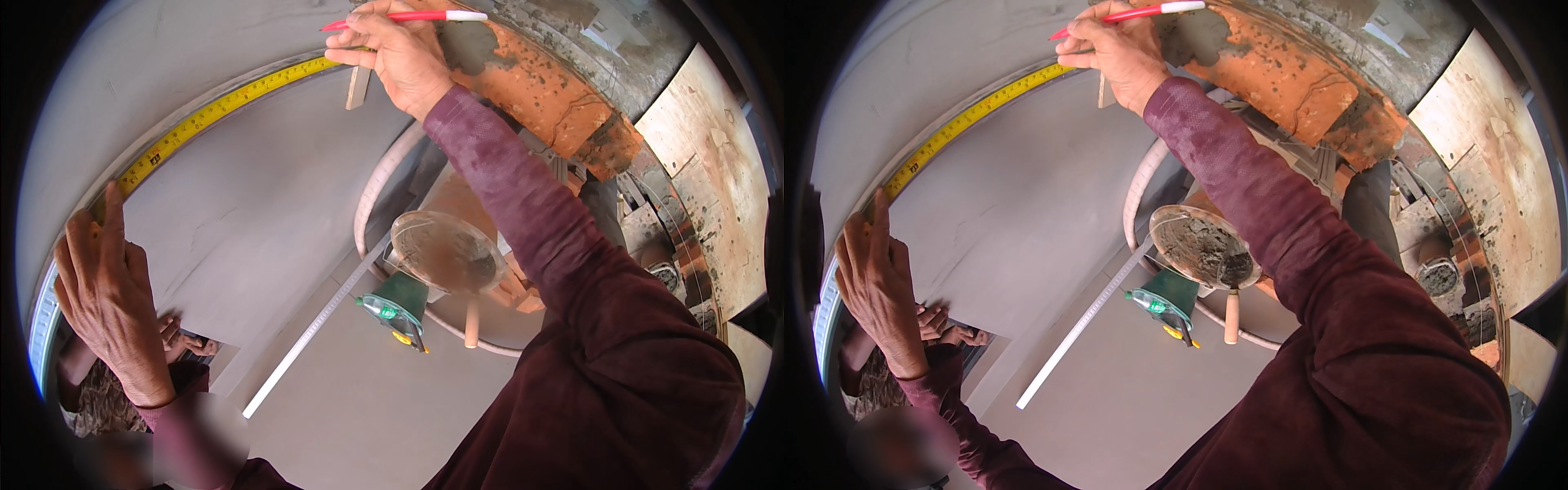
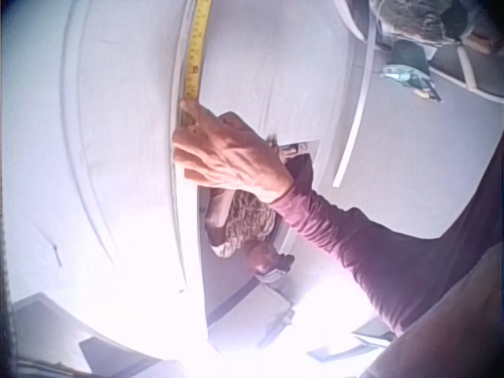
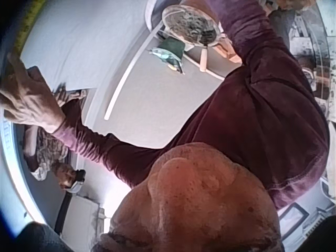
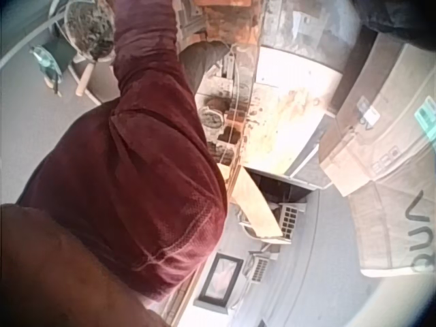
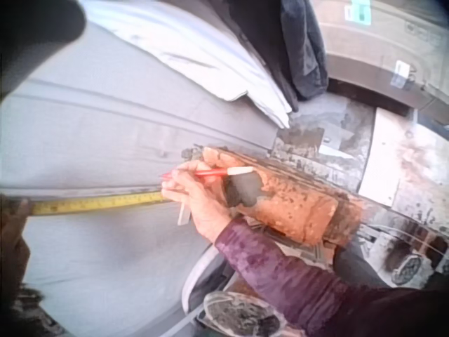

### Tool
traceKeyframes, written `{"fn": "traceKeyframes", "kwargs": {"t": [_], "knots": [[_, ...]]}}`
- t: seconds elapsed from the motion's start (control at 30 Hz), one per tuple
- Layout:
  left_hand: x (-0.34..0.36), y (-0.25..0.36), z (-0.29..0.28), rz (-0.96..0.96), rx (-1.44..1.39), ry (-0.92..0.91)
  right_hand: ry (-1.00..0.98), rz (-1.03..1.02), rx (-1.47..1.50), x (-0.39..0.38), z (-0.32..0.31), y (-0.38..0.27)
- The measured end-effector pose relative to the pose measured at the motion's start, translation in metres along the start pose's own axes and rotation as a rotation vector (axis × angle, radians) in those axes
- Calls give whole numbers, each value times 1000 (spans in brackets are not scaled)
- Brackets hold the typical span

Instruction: The person applies mortar to bricks and positions them on a wall, then uses a tape measure and a pen to mark a curve on an adjacent surface.

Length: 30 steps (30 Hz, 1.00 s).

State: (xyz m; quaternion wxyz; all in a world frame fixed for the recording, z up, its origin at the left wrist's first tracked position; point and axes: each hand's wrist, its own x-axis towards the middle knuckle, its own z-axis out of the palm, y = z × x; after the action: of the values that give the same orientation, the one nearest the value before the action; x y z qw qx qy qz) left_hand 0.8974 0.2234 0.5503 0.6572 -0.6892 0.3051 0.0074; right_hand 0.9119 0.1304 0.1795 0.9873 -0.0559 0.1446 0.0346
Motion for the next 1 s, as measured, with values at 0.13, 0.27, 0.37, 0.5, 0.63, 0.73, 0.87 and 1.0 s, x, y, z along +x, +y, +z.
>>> {"fn": "traceKeyframes", "kwargs": {"t": [0.13,0.27,0.37,0.5,0.63,0.73,0.87,1.0], "knots": [[5,7,-10,-35,-28,-46,-48,11,-227,-10,19,-9],[5,8,-12,-39,-42,-34,-100,-65,-425,-7,26,4],[5,7,-13,-43,-35,-52,-79,-86,-569,-5,27,6],[0,8,-8,-47,-24,-46,-57,-84,-620,-10,31,3],[2,8,-8,-53,-26,-47,-50,-87,-617,-13,32,3],[1,9,-6,-53,-25,-36,-46,-113,-601,-11,32,8],[3,8,-10,-44,-29,-29,-36,-78,-632,-15,34,3],[2,9,-8,-38,-30,-14,-34,-83,-648,-14,33,4]]}}
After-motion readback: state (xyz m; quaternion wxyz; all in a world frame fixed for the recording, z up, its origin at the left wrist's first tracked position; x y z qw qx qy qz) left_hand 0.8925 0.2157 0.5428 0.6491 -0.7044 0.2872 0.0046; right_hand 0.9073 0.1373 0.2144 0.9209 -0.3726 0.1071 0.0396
